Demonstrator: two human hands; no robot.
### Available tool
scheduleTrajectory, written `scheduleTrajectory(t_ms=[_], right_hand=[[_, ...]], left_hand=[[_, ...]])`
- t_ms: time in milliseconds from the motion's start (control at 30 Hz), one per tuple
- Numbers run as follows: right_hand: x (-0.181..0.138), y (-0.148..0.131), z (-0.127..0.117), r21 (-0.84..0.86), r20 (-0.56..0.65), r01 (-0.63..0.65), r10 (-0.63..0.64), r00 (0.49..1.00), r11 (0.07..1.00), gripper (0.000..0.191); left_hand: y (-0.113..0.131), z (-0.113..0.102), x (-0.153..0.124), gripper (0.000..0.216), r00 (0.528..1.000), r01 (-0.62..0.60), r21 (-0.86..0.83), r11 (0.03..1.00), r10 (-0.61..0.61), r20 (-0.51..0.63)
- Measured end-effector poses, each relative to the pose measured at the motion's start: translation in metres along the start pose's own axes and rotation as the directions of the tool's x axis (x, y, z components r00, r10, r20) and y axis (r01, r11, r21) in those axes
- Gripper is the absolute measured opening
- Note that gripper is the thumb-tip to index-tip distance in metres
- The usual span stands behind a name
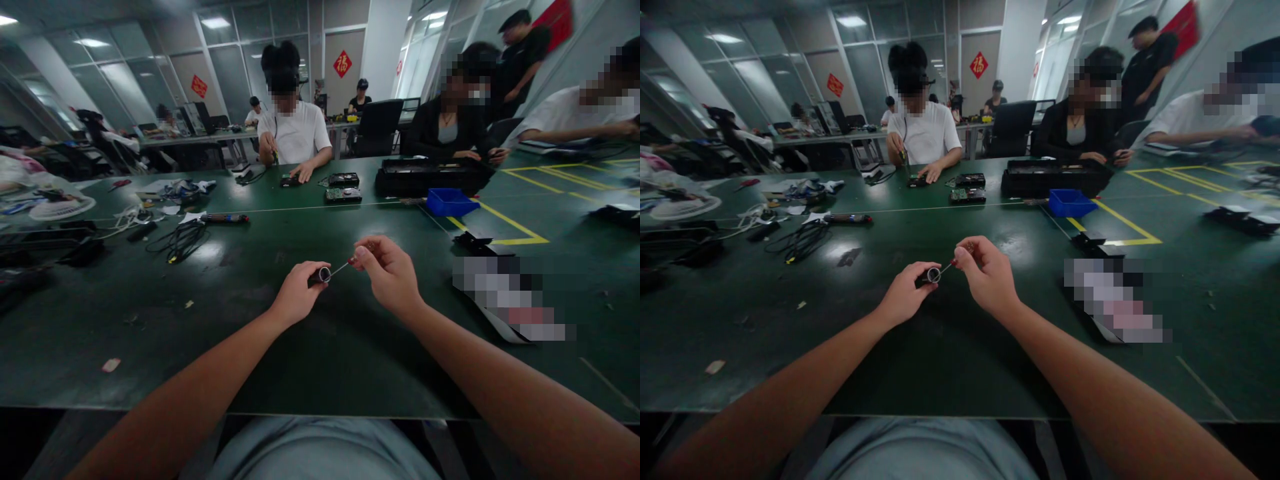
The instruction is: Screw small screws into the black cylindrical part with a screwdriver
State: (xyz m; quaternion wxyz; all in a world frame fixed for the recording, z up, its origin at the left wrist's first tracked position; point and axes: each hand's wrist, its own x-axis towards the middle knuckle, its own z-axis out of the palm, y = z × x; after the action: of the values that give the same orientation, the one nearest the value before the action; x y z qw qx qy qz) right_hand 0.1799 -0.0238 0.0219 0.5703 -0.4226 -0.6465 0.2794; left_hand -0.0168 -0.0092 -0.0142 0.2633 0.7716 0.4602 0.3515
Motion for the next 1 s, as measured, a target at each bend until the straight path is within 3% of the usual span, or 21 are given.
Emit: scheduleTrajectory(t_ms=[367,667,833,1000], right_hand=[[-0.0012,0.0051,-0.0006,-0.058,-0.07,0.048,-0.052,0.996,0.997,0.018],[-0.0008,0.0064,0.0012,-0.102,-0.031,0.031,-0.035,0.999,0.994,0.017],[0.0016,-0.0007,-0.0021,-0.242,-0.067,0.031,-0.048,0.997,0.97,0.018],[0.0031,0.0022,-0.001,-0.221,-0.1,0.007,-0.03,0.995,0.975,0.017]], left_hand=[[-0.0085,-0.0038,0.0023,0.039,1.0,0.002,-0.125,0.992,-0.001,0.015],[-0.0099,-0.004,0.0029,0.04,1.0,-0.009,-0.109,0.994,0.01,0.01],[-0.0089,-0.006,0.003,0.04,1.0,-0.013,-0.124,0.992,0.014,0.003],[-0.0108,-0.0055,0.0037,0.041,1.0,-0.001,-0.133,0.991,0.0,-0.003]])
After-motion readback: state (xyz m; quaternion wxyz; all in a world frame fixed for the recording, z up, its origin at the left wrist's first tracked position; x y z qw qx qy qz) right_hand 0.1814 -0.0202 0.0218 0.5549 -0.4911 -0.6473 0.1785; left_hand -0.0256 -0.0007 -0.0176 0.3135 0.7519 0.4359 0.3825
